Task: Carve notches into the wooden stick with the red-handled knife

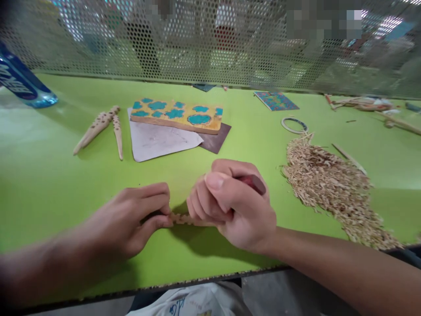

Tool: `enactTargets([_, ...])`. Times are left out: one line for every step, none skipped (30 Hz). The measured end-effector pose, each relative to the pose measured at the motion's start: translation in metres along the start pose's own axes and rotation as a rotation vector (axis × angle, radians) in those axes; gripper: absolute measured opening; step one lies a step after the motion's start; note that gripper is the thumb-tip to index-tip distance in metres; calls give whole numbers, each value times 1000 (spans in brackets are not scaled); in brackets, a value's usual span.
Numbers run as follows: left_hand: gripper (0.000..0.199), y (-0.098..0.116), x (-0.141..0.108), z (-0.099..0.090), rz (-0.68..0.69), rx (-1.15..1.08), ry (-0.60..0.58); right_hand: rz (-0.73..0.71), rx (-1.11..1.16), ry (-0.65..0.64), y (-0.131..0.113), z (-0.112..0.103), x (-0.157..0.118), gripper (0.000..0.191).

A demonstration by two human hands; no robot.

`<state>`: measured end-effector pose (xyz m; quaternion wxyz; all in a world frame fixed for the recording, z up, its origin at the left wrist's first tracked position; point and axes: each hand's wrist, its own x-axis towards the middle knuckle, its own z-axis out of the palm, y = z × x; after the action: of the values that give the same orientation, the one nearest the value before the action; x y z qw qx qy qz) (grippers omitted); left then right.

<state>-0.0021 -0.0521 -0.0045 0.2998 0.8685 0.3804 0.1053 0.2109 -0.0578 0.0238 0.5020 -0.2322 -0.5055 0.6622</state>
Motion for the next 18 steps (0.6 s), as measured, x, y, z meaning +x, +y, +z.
enactTargets([21,0,0,0,-8,-4,0,-8,-12,11,-1,1,-1,52])
enactTargets([21,0,0,0,-15,-5,1,-11,-28,26,-1,3,-2,51])
enactTargets([21,1,0,0,-21,-6,-1,-8,-42,36,-2,6,-4,52])
enactTargets([21,1,0,0,-28,-6,-4,0,-50,49,-3,8,-5,53])
enactTargets([21,1,0,0,-37,-6,-5,5,-53,62,-4,11,-6,55])
enactTargets([21,2,-1,0,-47,-5,-6,15,-57,62,-5,13,-7,58])
enactTargets([21,2,-1,-1,-57,-5,-8,32,-62,52,-5,14,-8,61])
enactTargets([21,2,-1,0,-65,-5,-11,44,-62,45,-5,15,-8,63])
enactTargets([21,2,-1,0,-72,-8,-12,48,-56,41,-5,15,-9,63])
enactTargets([21,2,-1,0,-77,-12,-11,41,-46,47,-4,15,-9,63])
enactTargets([20,1,-1,0,-79,-19,-10,20,-34,56,-3,15,-9,60])
enactTargets([18,1,-1,1,-80,-25,-5,-7,-26,80,-1,16,-9,58])
enactTargets([18,0,-1,1,-79,-26,2,-38,-23,110,0,17,-9,55])
enactTargets([17,0,-1,1,-77,-23,8,-56,-34,139,1,19,-10,54])
enactTargets([17,0,-1,1,-70,-13,13,-58,-56,161,2,21,-12,54])
enactTargets([18,0,-1,1,-60,2,15,-44,-86,176,1,23,-13,56])
enactTargets([18,1,-1,1,-49,19,12,-21,-118,182,0,24,-14,58])
enactTargets([19,2,-1,0,-38,37,4,6,-148,177,-2,25,-15,60])
